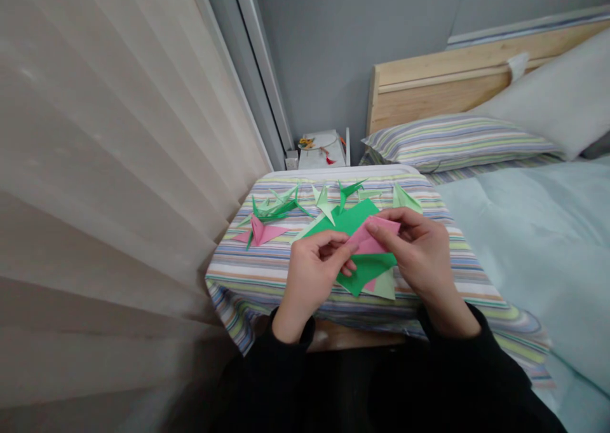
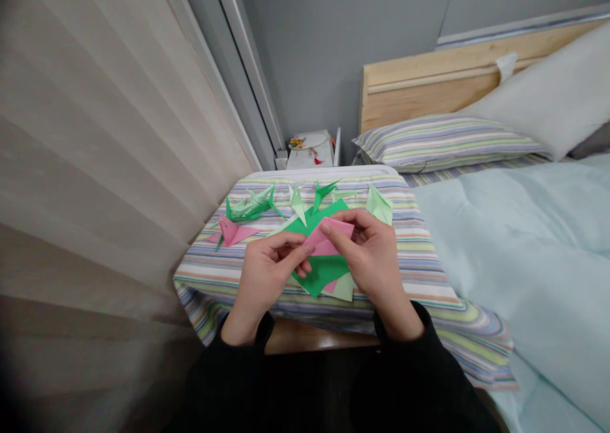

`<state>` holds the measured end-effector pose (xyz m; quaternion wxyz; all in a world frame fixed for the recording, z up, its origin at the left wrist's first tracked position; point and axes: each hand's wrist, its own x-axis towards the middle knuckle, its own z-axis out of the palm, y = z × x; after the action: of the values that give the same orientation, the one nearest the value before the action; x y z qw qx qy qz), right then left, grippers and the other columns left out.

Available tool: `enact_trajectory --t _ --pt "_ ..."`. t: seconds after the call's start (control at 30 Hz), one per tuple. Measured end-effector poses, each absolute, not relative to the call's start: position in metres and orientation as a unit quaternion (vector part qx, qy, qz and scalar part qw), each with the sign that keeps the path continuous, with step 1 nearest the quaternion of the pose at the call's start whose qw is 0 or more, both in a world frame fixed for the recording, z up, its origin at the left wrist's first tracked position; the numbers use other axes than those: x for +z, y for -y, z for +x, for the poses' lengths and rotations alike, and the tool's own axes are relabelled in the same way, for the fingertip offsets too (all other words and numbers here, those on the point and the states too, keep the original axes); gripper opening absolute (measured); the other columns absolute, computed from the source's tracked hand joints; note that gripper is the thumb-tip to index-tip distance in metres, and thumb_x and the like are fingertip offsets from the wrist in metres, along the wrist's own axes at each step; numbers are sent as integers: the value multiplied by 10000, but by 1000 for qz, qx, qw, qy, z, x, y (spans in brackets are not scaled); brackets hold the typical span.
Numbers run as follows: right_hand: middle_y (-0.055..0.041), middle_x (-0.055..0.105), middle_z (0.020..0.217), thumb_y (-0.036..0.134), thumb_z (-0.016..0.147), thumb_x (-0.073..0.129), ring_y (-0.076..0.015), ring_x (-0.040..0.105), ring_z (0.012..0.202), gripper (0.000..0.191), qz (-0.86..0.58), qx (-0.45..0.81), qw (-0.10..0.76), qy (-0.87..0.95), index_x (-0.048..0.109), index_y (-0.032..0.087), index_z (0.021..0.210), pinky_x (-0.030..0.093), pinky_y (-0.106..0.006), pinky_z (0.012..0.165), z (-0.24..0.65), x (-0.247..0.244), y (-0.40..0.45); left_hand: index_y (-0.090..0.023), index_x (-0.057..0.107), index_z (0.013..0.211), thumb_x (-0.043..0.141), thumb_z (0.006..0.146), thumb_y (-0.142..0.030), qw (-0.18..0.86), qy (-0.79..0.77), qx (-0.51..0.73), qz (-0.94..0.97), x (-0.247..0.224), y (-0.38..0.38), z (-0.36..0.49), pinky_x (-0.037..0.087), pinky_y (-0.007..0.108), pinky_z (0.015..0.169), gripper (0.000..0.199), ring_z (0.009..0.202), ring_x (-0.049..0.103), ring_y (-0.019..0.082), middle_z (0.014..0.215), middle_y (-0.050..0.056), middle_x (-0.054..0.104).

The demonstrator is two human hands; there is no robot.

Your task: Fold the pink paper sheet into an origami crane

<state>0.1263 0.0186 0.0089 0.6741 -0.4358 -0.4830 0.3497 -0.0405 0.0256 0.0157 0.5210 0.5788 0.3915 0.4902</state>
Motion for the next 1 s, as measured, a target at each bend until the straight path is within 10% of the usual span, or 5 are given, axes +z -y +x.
enact_trajectory --t 0.1,0.37,0.73,1.0 --pt "12 779 816 275 619 956 -167 685 714 412 -410 422 685 430 750 226 973 540 -296 682 115 3 -21 -153 742 783 869 785 -337 501 -395 535 554 12 -24 -38 625 254 548 223 535 719 157 596 0 721" --pt "-2 770 755 290 557 989 -148 670 681 320 -364 525 707 304 773 199 775 552 -290 683 94 -1 -27 -205 840 1012 867 760 -174 416 -377 626 541 6 -15 -41 680 294 780 255 797 812 189 902 21 849" --pt "-21 732 735 340 586 953 -165 675 679 316 -334 585 675 302 716 179 720 569 -298 614 78 17 -1 -223 841 833 807 795 -179 324 -379 675 545 13 3 -47 674 312 652 67 628 777 181 724 -7 813" --pt "8 660 578 278 537 952 -121 546 530 284 -356 560 666 340 705 162 615 460 -272 524 84 11 -1 -155 770 842 919 709 -323 473 -387 587 532 29 6 -52 646 273 634 261 607 765 172 691 21 791"
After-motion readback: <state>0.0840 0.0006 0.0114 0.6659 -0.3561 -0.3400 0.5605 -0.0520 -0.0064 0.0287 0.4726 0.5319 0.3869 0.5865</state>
